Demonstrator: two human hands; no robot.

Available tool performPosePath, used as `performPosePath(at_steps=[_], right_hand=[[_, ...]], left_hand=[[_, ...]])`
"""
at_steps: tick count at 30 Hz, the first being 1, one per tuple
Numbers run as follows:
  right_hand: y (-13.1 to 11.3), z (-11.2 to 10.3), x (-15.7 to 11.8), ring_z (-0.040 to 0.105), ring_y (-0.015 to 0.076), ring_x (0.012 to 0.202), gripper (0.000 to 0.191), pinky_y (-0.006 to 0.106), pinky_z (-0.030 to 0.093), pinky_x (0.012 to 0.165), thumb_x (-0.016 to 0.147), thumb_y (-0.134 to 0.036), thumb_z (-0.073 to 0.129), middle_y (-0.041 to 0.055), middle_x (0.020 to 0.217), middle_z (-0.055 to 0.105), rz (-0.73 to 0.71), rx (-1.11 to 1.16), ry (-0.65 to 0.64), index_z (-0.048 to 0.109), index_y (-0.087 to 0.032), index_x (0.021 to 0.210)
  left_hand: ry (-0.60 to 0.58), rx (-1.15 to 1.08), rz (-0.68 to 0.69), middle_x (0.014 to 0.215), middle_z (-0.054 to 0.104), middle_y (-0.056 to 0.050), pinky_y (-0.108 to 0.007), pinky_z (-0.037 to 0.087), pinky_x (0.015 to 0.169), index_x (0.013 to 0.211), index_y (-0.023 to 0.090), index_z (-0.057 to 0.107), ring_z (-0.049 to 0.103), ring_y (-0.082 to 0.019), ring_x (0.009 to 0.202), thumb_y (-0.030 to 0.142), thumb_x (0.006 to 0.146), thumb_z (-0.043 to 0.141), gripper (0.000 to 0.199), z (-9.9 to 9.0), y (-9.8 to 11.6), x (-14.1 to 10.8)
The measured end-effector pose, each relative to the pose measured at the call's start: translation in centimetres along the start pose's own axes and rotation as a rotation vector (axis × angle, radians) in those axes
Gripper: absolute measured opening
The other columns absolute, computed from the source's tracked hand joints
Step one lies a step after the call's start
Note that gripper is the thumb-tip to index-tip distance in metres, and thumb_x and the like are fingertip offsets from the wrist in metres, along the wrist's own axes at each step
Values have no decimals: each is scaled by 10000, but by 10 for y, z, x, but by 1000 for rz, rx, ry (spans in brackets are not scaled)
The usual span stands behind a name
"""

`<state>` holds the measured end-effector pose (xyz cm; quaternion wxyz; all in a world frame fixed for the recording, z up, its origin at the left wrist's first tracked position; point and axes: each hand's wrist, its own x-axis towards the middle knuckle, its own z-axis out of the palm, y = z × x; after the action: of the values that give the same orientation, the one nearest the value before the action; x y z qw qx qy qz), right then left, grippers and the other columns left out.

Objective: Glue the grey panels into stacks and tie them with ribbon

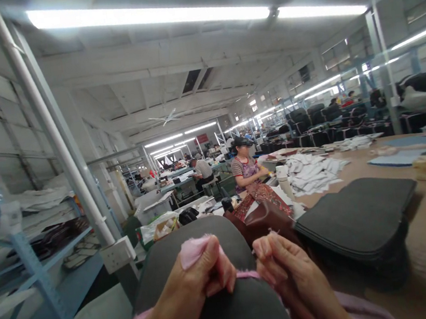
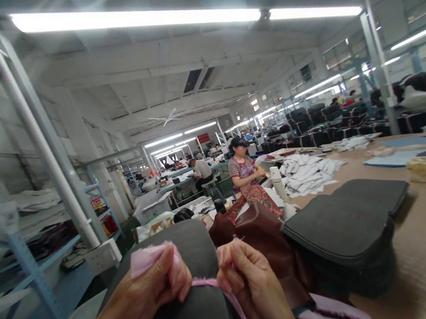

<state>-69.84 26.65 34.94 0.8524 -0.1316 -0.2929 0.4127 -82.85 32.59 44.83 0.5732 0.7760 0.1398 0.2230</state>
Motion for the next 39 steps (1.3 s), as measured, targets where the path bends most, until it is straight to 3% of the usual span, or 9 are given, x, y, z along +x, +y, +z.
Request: performPosePath(at_steps=[3,8,14,18,25,30,34,36,39], right_hand=[[5,-4,-1,324,42,476,259,189,346,467,727,-352,704,-17,662,454,-2,25,48,577,-157,613],[7,-7,-5,372,70,524,260,206,400,508,674,-373,742,-12,693,462,-17,45,152,573,-181,624],[8,-6,-9,406,78,554,260,206,425,541,670,-373,747,-20,702,461,14,112,145,574,-182,634],[8,-11,-9,395,68,547,243,187,415,535,688,-352,740,-17,713,485,-7,90,143,585,-173,631],[-19,8,-3,434,88,567,247,235,422,602,754,-380,674,-3,702,521,-118,-185,-40,613,-172,637],[-34,48,2,513,202,970,337,315,374,851,859,-362,530,59,1037,576,-388,-882,-282,624,-178,594],[-32,65,6,435,230,1134,288,365,295,976,853,-320,536,43,1153,569,-510,-1105,-345,669,-214,620],[-32,66,5,454,229,1114,253,364,316,970,830,-313,572,42,1126,592,-494,-1115,-384,689,-223,624],[-37,58,3,562,202,932,195,315,455,773,808,-373,594,49,1083,613,-266,-966,-386,723,-231,774]], left_hand=[[2,-77,-24,539,519,-7,-249,330,553,550,153,497,428,-101,523,561,791,507,474,-4,-2,2],[-94,-116,-123,888,652,-90,-267,425,728,814,123,629,584,-166,812,590,755,551,477,-8,-4,10],[-159,132,17,642,637,-78,-224,344,531,686,91,606,516,-112,567,573,812,462,518,-4,6,18],[-171,105,-2,609,622,-50,-218,313,518,716,101,590,501,-96,545,541,845,422,488,-5,2,21],[-214,96,-99,659,639,-27,-226,358,574,795,115,588,525,-96,568,381,577,770,389,-9,-8,22],[-298,107,-21,666,571,12,-213,318,556,707,118,579,463,-73,575,337,566,769,321,-8,-9,21],[-246,170,54,662,562,8,-228,342,563,703,127,595,471,-101,602,324,576,736,274,-4,-8,18],[-213,190,64,626,554,5,-242,362,574,656,134,587,481,-112,593,328,598,696,230,-1,-7,17],[-192,222,62,565,529,3,-251,363,572,595,136,572,465,-106,547,366,668,621,246,2,-7,14]])
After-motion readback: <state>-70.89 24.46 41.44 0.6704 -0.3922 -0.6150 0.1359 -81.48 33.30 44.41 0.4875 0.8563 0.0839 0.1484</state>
